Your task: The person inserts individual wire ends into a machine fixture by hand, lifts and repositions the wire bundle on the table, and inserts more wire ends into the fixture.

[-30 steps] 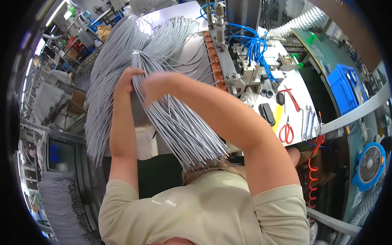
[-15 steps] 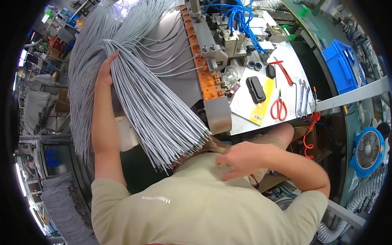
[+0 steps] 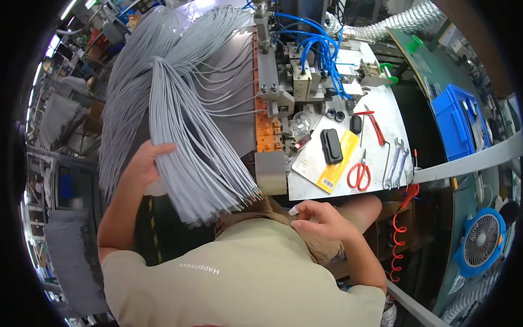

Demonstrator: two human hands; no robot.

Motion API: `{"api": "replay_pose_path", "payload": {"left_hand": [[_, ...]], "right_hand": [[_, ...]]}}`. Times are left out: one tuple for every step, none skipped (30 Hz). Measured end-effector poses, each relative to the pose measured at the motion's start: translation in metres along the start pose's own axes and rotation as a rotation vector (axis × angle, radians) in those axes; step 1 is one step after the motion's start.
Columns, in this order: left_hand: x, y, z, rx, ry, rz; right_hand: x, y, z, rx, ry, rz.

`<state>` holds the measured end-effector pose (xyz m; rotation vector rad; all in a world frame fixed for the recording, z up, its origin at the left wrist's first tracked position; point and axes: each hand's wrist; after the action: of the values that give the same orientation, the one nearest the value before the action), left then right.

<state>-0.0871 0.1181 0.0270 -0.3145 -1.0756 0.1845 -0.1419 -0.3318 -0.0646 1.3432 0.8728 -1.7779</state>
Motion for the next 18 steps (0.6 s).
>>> {"api": "replay_pose_path", "payload": {"left_hand": [[0.01, 0.01, 0.011, 0.002, 0.025, -0.079], [0.018, 0.018, 0.019, 0.002, 0.052, -0.159], [0.025, 0.021, 0.024, 0.014, 0.051, -0.16], [0.032, 0.024, 0.026, 0.259, -0.051, -0.49], [0.04, 0.028, 0.026, 0.501, -0.154, -0.818], [0.049, 0.034, 0.022, 0.504, -0.152, -0.822], [0.061, 0.041, 0.014, 0.511, -0.274, -1.172], [0.074, 0.045, 0.005, 0.503, -0.398, -1.523], [0.083, 0.039, -0.006, 0.499, -0.395, -1.525], [0.09, 0.025, -0.021, 0.141, -0.392, -1.579], [0.097, 0.014, -0.037, -0.222, -0.382, -1.604], [0.099, 0.011, -0.055, -0.227, -0.382, -1.603], [0.099, 0.013, -0.076, -0.353, -0.433, -1.825], [0.101, 0.017, -0.095, -0.485, -0.485, -2.043], [0.108, 0.021, -0.113, -0.485, -0.486, -2.042], [0.117, 0.024, -0.134, -0.358, -0.464, -1.954], [0.122, 0.029, -0.148, -0.236, -0.439, -1.862], [0.121, 0.037, -0.161, -0.251, -0.449, -1.861]], "right_hand": [[0.004, 0.0, -0.002, -0.012, 0.005, -0.002], [0.012, -0.001, -0.002, 0.005, 0.017, -0.073], [0.018, -0.002, -0.002, 0.02, 0.029, -0.145], [0.021, -0.003, -0.003, 0.038, 0.039, -0.216], [0.021, -0.003, -0.005, 0.032, 0.041, -0.219], [0.022, -0.003, -0.007, 0.03, 0.026, -0.211], [0.022, -0.004, -0.009, 0.03, 0.011, -0.201], [0.021, -0.006, -0.011, 0.033, -0.004, -0.194], [0.016, -0.006, -0.013, 0.034, -0.004, -0.198], [0.005, -0.002, -0.018, 0.029, -0.018, -0.126], [-0.007, 0.003, -0.022, 0.025, -0.032, -0.056], [-0.015, 0.005, -0.026, 0.02, -0.047, 0.017], [-0.02, 0.006, -0.03, 0.023, -0.05, 0.018], [-0.025, 0.006, -0.033, 0.027, -0.028, 0.04], [-0.029, 0.008, -0.036, 0.028, -0.004, 0.06], [-0.032, 0.008, -0.039, 0.037, 0.016, 0.084], [-0.031, 0.007, -0.039, 0.044, 0.012, 0.087], [-0.026, 0.006, -0.037, 0.067, 0.022, 0.025]]}}
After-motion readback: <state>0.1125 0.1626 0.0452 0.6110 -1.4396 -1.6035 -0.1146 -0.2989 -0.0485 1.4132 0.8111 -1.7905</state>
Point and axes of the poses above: each hand's wrist, its own z-axis away from the middle knuckle, its own y-axis out of the back of the hand, x = y × z, and after that the axes turned 15 degrees about -x, right-handed
